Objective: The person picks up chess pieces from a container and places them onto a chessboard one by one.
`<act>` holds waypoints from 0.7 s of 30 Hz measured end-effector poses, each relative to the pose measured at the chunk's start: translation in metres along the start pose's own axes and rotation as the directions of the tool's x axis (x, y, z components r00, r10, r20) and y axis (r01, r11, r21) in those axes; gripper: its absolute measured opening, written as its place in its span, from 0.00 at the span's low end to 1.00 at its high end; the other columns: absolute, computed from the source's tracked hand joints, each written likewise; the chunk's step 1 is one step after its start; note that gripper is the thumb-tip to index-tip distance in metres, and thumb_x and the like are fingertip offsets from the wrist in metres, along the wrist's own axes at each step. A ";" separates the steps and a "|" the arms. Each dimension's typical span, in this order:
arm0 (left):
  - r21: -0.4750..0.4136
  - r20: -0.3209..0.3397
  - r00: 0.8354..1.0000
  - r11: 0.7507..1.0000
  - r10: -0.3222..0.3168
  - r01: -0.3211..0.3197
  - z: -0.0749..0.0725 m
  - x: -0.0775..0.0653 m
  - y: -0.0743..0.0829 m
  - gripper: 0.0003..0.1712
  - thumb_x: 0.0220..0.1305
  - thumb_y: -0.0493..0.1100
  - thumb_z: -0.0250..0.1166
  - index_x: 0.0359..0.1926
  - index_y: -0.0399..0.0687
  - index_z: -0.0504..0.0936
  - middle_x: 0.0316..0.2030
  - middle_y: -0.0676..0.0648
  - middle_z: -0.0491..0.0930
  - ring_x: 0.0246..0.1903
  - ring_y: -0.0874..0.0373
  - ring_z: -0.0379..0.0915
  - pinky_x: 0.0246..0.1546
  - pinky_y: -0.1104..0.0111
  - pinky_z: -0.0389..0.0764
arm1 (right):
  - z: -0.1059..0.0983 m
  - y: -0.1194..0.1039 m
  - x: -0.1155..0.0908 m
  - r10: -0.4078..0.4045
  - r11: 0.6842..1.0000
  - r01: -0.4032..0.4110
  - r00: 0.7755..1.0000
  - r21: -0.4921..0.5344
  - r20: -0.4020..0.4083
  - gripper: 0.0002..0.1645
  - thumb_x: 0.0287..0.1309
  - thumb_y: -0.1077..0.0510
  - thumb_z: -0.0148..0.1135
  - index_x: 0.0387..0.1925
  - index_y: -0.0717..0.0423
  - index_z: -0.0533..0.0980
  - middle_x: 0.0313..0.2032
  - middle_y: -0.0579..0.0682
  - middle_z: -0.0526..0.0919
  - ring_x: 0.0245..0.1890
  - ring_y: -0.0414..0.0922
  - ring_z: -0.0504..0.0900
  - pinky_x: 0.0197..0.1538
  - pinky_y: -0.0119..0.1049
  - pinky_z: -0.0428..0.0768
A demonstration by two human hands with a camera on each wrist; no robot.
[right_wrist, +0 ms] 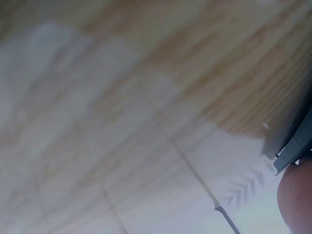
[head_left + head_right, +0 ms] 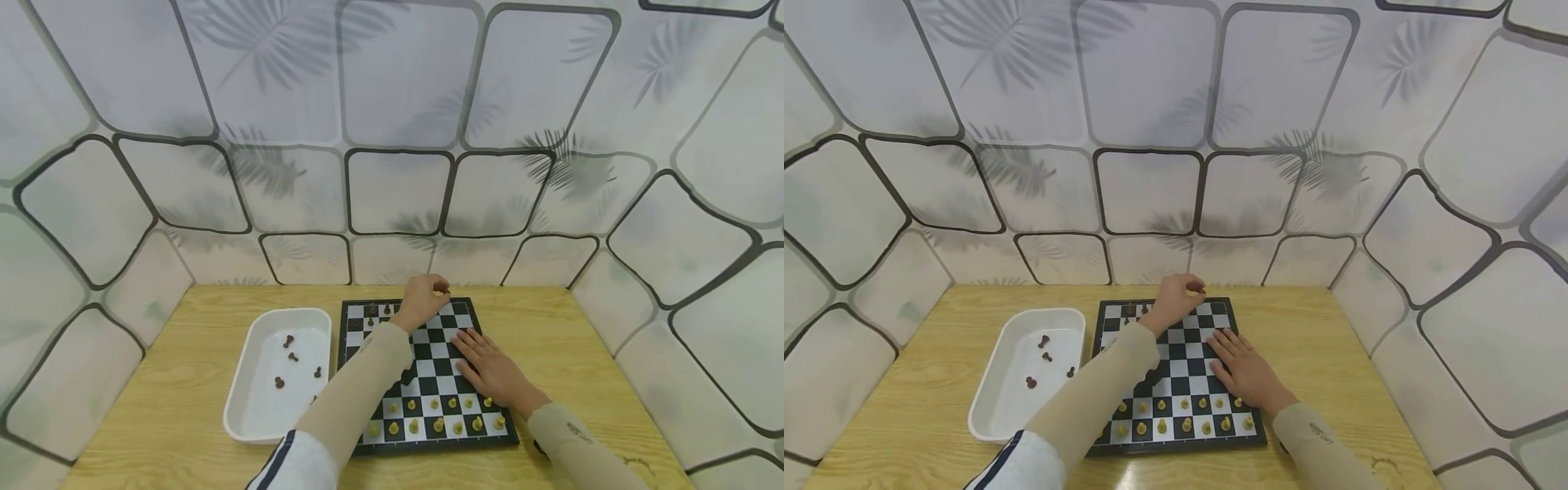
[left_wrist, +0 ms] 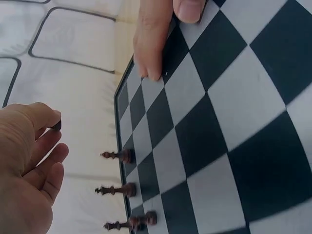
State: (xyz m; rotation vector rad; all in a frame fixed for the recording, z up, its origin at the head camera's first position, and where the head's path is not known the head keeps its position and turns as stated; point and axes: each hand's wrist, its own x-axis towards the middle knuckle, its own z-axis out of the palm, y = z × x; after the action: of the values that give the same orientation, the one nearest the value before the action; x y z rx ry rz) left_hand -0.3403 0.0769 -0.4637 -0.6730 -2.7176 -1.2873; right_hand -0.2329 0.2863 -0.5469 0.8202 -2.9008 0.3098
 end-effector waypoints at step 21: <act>0.398 -0.001 0.998 0.916 -0.059 0.054 0.044 0.008 0.000 0.15 0.71 0.52 0.70 0.56 0.61 0.90 0.53 0.54 0.90 0.63 0.47 0.78 0.67 0.50 0.74 | -0.001 0.003 -0.001 0.002 1.000 -0.002 1.000 -0.010 0.025 0.35 0.80 0.44 0.52 0.79 0.55 0.65 0.79 0.57 0.66 0.81 0.59 0.60 0.79 0.60 0.63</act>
State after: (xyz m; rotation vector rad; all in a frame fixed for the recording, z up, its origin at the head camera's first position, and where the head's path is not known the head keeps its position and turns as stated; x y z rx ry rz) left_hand -0.3415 0.1126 -0.4906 -0.5593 -2.8938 -0.6960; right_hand -0.2338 0.2893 -0.5469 0.8261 -2.9243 0.2869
